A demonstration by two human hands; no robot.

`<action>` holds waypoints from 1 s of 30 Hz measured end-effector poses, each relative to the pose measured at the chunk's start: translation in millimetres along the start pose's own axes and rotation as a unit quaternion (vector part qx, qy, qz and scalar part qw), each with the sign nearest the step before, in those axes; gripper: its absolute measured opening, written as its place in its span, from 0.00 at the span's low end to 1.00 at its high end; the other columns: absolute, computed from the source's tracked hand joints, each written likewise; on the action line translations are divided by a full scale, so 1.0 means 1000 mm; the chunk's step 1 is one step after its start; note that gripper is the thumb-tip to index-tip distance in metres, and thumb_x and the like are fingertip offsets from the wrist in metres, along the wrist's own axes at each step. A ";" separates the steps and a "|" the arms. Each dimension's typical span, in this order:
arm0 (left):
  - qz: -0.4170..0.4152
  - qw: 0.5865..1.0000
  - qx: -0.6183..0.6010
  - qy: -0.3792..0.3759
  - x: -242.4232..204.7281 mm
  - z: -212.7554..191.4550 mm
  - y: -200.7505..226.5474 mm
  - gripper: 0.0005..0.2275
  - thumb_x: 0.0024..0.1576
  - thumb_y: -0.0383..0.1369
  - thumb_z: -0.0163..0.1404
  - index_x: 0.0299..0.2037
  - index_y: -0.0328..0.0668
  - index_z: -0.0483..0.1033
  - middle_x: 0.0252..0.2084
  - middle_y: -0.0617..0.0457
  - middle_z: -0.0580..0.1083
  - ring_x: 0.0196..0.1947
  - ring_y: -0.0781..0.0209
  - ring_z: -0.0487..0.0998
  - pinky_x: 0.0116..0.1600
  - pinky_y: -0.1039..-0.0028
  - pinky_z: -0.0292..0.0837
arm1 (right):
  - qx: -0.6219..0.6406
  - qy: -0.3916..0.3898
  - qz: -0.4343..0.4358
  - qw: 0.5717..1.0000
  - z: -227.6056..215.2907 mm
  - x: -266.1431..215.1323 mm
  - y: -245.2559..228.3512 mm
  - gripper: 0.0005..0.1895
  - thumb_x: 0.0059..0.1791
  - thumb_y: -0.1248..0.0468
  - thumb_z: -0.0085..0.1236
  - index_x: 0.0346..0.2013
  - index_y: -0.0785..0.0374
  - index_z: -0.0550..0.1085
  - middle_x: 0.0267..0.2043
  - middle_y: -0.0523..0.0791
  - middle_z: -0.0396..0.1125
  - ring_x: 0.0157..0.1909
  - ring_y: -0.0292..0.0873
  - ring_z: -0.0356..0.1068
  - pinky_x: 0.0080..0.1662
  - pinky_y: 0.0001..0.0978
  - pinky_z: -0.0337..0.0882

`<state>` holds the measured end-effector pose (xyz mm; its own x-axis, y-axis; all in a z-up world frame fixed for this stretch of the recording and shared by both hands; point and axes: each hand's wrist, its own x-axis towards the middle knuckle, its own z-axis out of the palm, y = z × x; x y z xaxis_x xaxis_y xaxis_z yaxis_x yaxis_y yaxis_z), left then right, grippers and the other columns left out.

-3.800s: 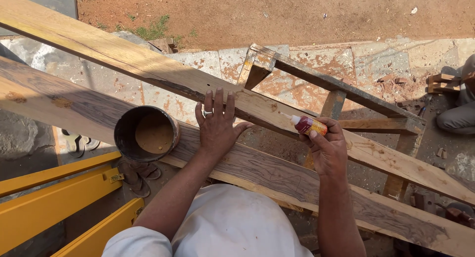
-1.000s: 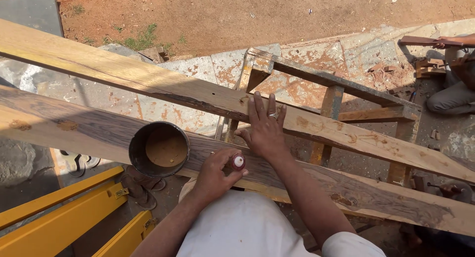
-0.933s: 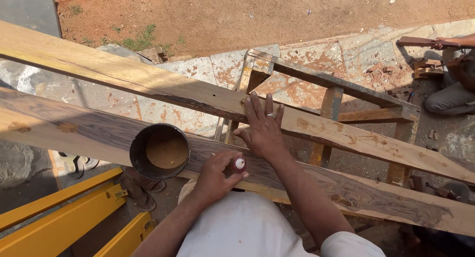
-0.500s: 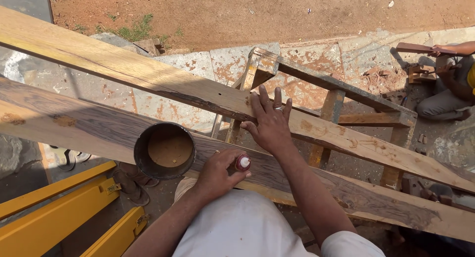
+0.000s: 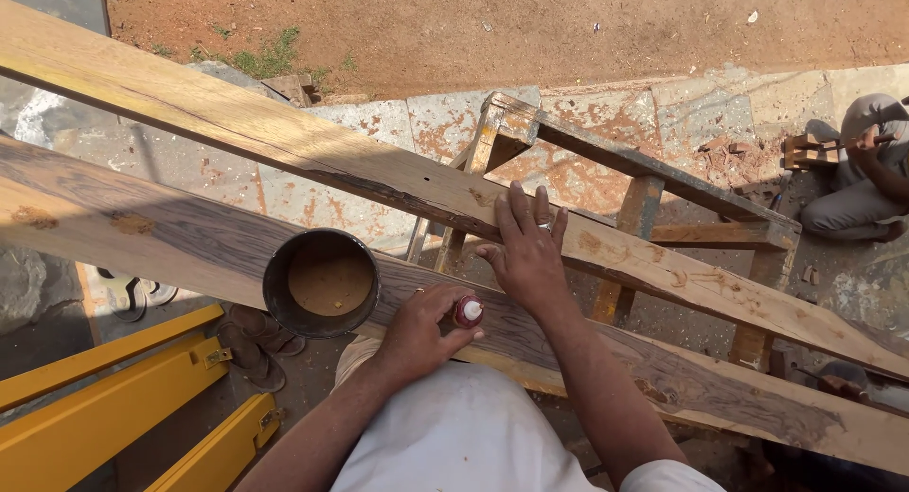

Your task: The recorder is applying a liquid adhesive or filler from a small bottle into holes and imperfections on wooden planks in a workshop environment.

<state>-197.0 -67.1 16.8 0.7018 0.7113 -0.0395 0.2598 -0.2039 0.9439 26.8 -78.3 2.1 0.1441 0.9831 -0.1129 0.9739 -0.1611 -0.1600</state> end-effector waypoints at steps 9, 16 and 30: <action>0.082 0.992 0.047 0.082 -0.006 -0.004 0.022 0.25 0.47 0.37 0.67 0.52 0.33 0.75 0.52 0.40 0.75 0.51 0.40 0.78 0.53 0.55 0.72 | 0.737 -0.125 -0.029 0.664 -0.012 -0.075 -0.005 0.31 0.52 0.57 0.63 0.68 0.61 0.67 0.72 0.51 0.59 0.72 0.48 0.62 0.70 0.42 0.67; 0.000 0.987 0.161 0.013 -0.021 -0.021 0.064 0.17 0.52 0.38 0.63 0.47 0.39 0.76 0.46 0.45 0.77 0.40 0.41 0.79 0.45 0.56 0.76 | 0.831 -0.149 -0.021 0.535 -0.006 -0.098 -0.026 0.28 0.50 0.61 0.67 0.62 0.61 0.68 0.73 0.50 0.58 0.69 0.49 0.63 0.64 0.45 0.71; -0.218 0.831 0.443 -0.256 0.038 -0.146 -0.017 0.10 0.57 0.31 0.54 0.44 0.36 0.83 0.47 0.37 0.80 0.48 0.44 0.82 0.52 0.56 0.78 | 0.844 -0.024 0.009 0.536 -0.006 -0.116 -0.023 0.26 0.50 0.65 0.66 0.61 0.63 0.69 0.57 0.51 0.68 0.57 0.50 0.71 0.54 0.42 0.78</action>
<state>-271.5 61.8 47.0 0.5439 0.5135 -0.6637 0.7907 -0.5784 0.2005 -10.8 -187.6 25.0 0.1068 0.9832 -0.1483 -0.5795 -0.0596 -0.8128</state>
